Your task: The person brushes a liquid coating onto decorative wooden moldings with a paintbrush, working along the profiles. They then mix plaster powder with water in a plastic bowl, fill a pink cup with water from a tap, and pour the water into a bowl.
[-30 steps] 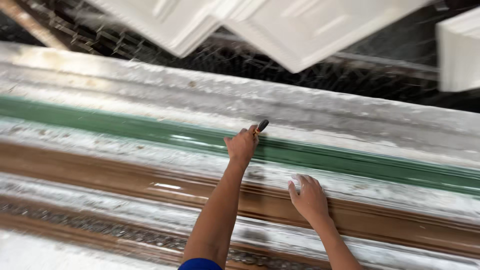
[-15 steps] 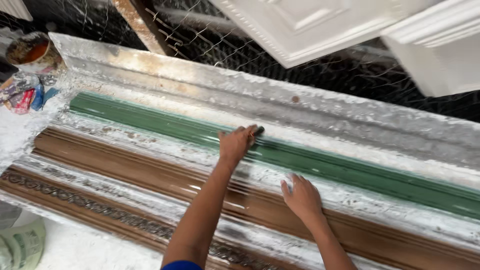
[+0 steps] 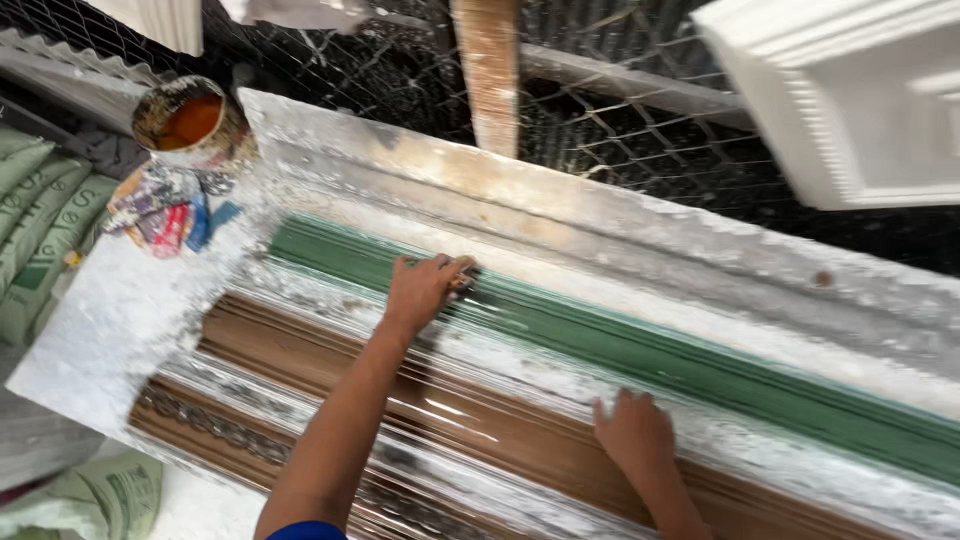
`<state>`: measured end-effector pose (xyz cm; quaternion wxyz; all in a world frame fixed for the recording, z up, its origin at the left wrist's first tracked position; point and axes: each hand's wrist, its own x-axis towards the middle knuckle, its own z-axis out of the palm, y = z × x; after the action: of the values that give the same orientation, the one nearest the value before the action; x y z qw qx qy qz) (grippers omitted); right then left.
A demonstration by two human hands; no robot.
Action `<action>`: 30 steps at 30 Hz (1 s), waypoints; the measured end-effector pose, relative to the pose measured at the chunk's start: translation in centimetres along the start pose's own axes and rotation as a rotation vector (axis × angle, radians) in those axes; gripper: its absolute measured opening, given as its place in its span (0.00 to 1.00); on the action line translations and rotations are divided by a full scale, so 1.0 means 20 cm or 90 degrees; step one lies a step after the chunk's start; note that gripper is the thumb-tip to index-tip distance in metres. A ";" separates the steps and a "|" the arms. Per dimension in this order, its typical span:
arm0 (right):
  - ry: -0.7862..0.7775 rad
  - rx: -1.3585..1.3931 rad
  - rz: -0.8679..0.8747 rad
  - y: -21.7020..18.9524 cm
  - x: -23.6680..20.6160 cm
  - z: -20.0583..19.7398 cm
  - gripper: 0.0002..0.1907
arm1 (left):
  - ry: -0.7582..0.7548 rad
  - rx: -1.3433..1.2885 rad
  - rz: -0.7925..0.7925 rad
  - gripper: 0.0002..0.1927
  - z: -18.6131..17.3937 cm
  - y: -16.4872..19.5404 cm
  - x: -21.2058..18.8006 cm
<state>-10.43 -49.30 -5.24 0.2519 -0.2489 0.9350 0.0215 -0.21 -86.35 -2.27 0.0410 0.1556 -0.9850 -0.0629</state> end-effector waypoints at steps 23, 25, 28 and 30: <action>0.055 0.139 0.317 -0.23 0.06 0.19 0.41 | -0.002 -0.357 -0.043 0.20 -0.15 -1.65 -0.04; 0.068 0.191 0.306 -0.21 -0.01 0.19 0.38 | -0.038 -0.395 -0.035 0.22 -0.06 -1.41 -0.01; 0.144 0.278 0.259 -0.16 -0.13 0.18 0.34 | -0.037 -0.531 0.051 0.23 0.02 -0.96 0.11; 0.228 0.278 0.215 -0.10 -0.23 0.16 0.33 | -0.035 -0.468 0.127 0.21 0.06 -0.62 0.17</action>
<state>-4.56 -48.46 -5.74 0.1240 -0.0304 0.9750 -0.1820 0.27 -98.94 -4.87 0.0737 0.0321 -0.9077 -0.4119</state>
